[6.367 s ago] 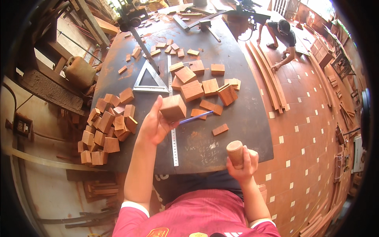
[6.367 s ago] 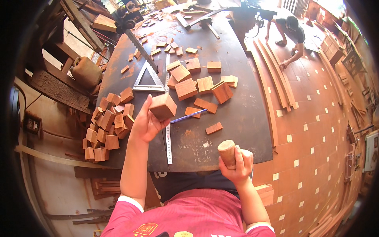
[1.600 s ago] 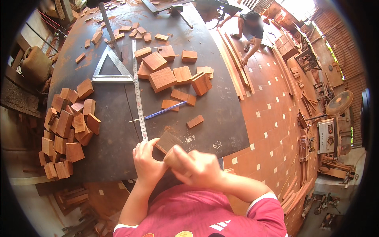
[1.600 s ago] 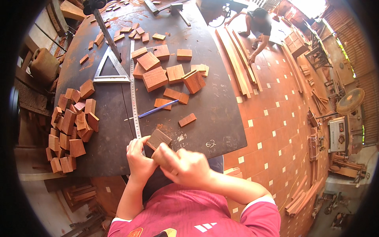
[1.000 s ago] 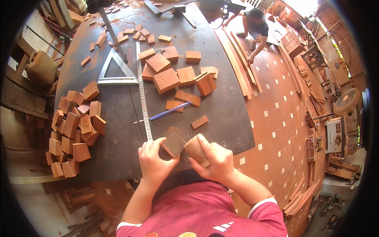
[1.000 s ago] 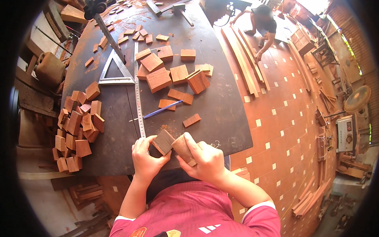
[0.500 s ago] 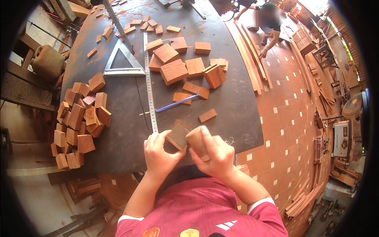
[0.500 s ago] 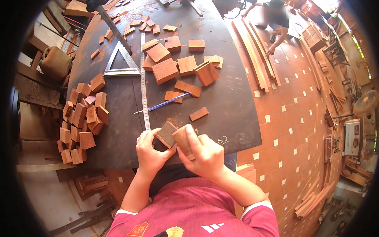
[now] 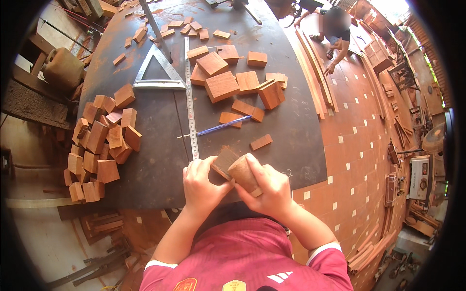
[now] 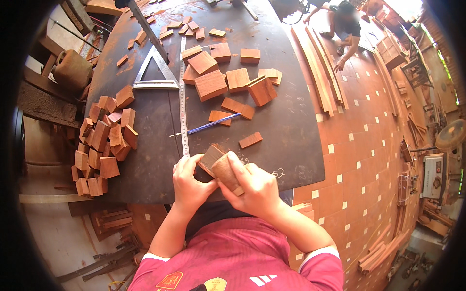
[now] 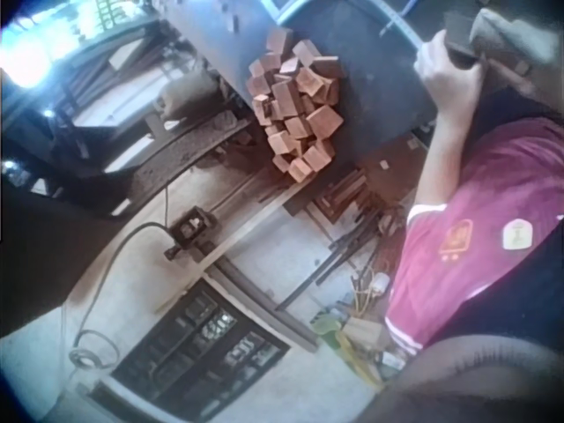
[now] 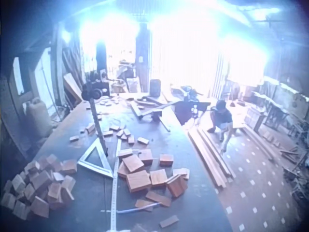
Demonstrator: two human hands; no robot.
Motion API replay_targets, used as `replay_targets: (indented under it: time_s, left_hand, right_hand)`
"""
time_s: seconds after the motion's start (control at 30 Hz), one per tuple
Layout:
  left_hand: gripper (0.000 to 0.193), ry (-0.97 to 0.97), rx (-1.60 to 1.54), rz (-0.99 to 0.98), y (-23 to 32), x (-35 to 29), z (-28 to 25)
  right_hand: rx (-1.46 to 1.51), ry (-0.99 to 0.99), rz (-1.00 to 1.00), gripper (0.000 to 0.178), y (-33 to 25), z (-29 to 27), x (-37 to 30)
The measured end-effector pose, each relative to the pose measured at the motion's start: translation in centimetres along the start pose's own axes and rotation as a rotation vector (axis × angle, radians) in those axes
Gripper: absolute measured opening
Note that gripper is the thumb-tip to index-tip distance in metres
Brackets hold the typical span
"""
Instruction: The person sands small rectangular wooden blocks one at a time using a cylindrical sanding block. They hold each block in the left hand and rub the surfaces with the sanding block in the right hand, then place the finished block into a pile on the table.
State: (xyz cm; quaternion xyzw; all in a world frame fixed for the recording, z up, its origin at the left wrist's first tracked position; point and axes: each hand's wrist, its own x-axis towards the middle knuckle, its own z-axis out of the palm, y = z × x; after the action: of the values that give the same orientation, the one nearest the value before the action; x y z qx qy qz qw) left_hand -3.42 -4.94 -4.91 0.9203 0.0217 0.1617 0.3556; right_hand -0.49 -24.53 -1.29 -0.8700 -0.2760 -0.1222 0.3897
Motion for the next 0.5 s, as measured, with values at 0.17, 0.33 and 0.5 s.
replay_targets:
  time_s: [0.17, 0.33, 0.5]
  left_hand:
    - [0.06, 0.007, 0.004, 0.011, -0.8, -0.5, 0.3]
    - [0.061, 0.011, 0.014, 0.024, -0.4, -0.3, 0.3]
    - [0.06, 0.033, 0.03, 0.04, -0.1, -0.5, 0.0]
  right_hand:
    - [0.007, -0.076, -0.059, 0.075, -0.9, 0.8, -0.2]
    - [-0.06, -0.029, -0.079, 0.076, -0.7, 1.1, 0.8]
    - [-0.101, -0.046, -0.086, 0.074, 0.1, 0.5, 1.5]
